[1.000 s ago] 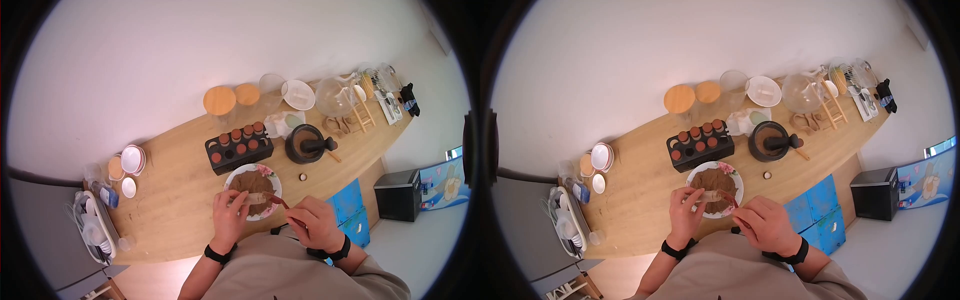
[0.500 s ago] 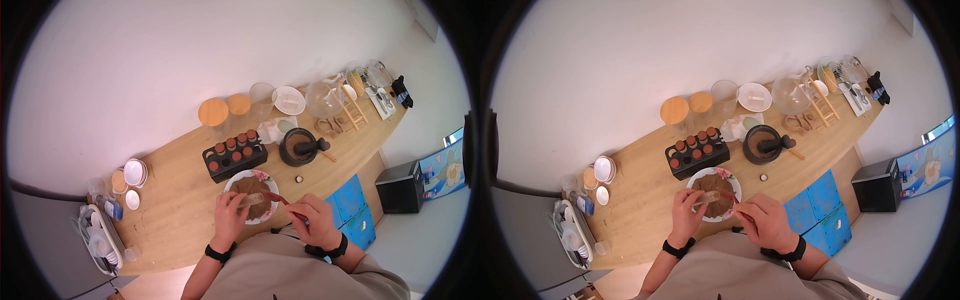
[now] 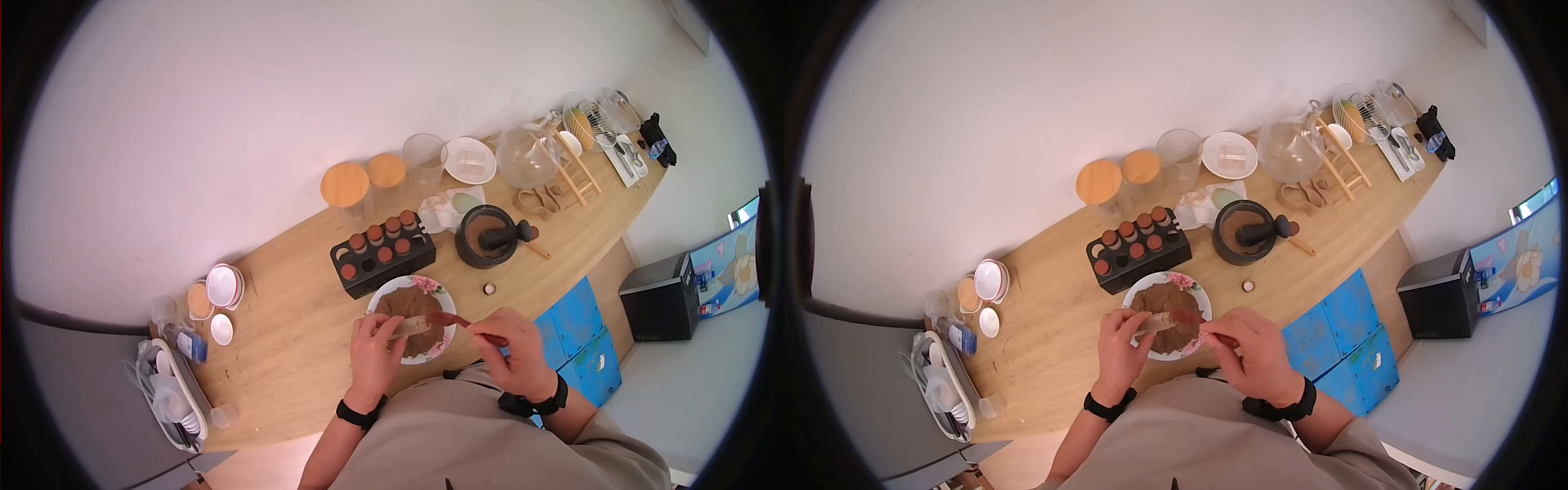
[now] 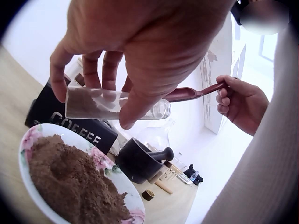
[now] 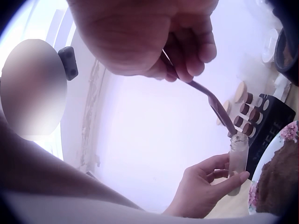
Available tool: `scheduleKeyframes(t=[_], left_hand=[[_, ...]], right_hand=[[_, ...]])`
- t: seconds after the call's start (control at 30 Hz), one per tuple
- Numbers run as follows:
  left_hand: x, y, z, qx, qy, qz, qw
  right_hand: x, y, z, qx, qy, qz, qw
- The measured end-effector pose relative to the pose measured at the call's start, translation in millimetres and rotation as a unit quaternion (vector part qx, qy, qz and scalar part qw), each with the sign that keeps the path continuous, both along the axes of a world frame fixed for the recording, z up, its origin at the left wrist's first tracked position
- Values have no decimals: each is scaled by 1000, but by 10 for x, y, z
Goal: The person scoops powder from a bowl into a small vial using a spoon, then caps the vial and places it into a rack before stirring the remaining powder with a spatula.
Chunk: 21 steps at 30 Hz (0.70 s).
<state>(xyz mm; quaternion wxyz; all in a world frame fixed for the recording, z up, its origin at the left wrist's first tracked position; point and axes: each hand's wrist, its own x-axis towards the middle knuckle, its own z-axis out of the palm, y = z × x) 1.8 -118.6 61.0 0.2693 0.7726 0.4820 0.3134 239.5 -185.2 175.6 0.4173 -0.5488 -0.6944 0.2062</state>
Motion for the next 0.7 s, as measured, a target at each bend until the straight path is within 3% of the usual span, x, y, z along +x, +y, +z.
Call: scheduleKeyframes(t=[0.07,0.17,0.3,0.7], left_hand=[[9,-4,-1,9,6,1,1000],[36,-12,9,7,8,3,1000],[45,-15,17,20,24,9,999],[35,-13,-27,21,26,33,999]], right_hand=[[3,-14,14,2,39,-44,998],[38,-4,-19,-7,14,-8,1000],[74,-10,-23,-6,49,-29,998],[101,20,-32,7,-6,63,998]])
